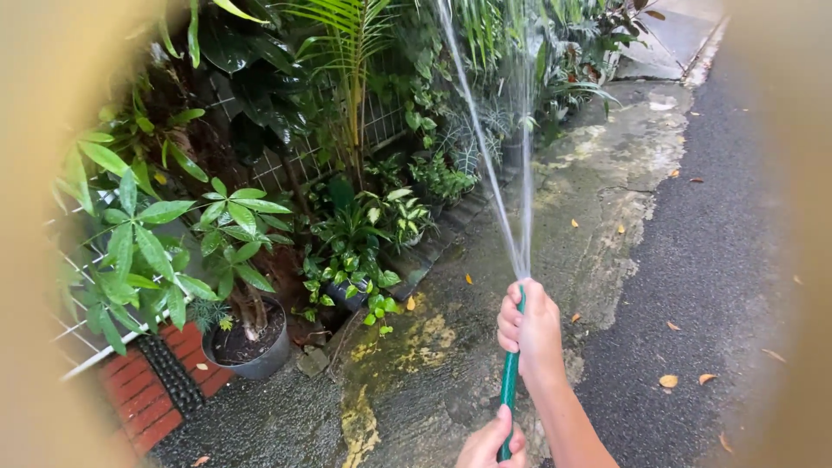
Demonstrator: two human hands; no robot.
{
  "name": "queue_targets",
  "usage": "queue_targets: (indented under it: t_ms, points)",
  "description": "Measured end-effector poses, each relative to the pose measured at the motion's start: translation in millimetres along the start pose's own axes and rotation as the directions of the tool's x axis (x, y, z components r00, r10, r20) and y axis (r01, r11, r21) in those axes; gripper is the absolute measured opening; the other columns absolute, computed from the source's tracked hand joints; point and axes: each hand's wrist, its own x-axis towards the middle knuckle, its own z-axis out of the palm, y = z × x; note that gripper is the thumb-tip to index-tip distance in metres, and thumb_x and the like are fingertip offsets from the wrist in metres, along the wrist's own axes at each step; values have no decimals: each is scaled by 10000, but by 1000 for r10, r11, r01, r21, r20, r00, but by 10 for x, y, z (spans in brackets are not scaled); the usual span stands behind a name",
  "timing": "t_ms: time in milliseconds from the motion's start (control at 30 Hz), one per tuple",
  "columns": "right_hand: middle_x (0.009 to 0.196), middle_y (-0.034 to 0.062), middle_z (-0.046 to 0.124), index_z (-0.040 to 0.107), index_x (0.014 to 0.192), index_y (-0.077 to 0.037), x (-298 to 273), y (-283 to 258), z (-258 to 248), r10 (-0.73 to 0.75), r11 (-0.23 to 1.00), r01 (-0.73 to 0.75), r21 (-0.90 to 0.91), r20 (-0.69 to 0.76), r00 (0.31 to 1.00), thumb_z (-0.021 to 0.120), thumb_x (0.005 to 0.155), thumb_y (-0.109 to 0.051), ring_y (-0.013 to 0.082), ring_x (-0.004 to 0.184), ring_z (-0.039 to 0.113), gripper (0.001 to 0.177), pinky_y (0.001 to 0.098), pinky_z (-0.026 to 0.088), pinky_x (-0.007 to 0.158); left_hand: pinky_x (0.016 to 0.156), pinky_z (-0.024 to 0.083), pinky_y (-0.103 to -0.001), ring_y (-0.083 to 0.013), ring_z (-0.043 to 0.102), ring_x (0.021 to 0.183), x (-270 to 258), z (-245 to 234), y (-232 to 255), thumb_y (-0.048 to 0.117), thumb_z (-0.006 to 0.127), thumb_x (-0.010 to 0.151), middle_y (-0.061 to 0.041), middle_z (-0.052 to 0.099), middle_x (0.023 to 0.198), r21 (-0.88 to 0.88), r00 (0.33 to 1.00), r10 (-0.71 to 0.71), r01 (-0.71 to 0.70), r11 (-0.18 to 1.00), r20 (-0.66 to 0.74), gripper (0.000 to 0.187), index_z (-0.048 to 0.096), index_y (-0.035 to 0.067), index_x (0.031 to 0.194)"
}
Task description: Watering potted plants and rinsing a tiled walkway using a garden hose.
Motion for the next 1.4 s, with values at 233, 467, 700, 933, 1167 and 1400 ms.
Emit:
queue_targets:
  t_ms: [233,467,700,933,1167,1400]
  points:
    - [546,-47,307,412,816,-132,37,-207,20,-37,999,37,22,8,999,405,1028,-355,54,364,248,308,250,211,294,442,207,-234,-75,285,447,44,234,230,540,448,1120,1,365,558,-115,993,-57,69,991,100,497,484,87,918]
    - [545,-48,310,418,819,-129,181,-88,-114,21,999,-22,28,31,999,408,1030,-348,54,363,244,305,251,210,294,428,197,-239,-73,269,431,175,150,132,558,452,1105,-9,356,553,-82,995,-74,80,993,71,503,478,93,914]
    - [542,-44,315,404,819,-126,117,-90,-120,-54,996,50,71,46,998,399,1038,-312,56,361,249,287,246,211,294,435,207,-237,-75,276,432,17,287,216,511,475,1121,5,328,541,-139,998,-64,67,988,24,484,479,75,912]
    - [547,-48,309,416,829,-129,93,36,-156,9,999,-10,52,10,1000,398,1045,-333,55,371,253,298,246,211,306,423,198,-230,-73,281,430,-34,182,117,524,461,1115,4,330,540,-104,998,-53,56,993,33,486,480,84,909]
    - [539,-49,300,400,815,-130,-4,22,-116,4,998,-7,69,48,999,388,1045,-340,56,364,241,311,251,207,296,432,204,-234,-75,288,442,-104,126,53,543,436,1118,-10,368,552,-11,999,-2,3,1000,39,500,475,89,912]
    - [539,-50,306,406,814,-130,60,152,-179,55,996,-58,73,52,997,398,1035,-337,58,364,253,303,254,209,298,418,206,-233,-72,283,418,-217,281,123,527,458,1112,7,347,530,-103,999,-44,44,994,5,476,483,95,914]
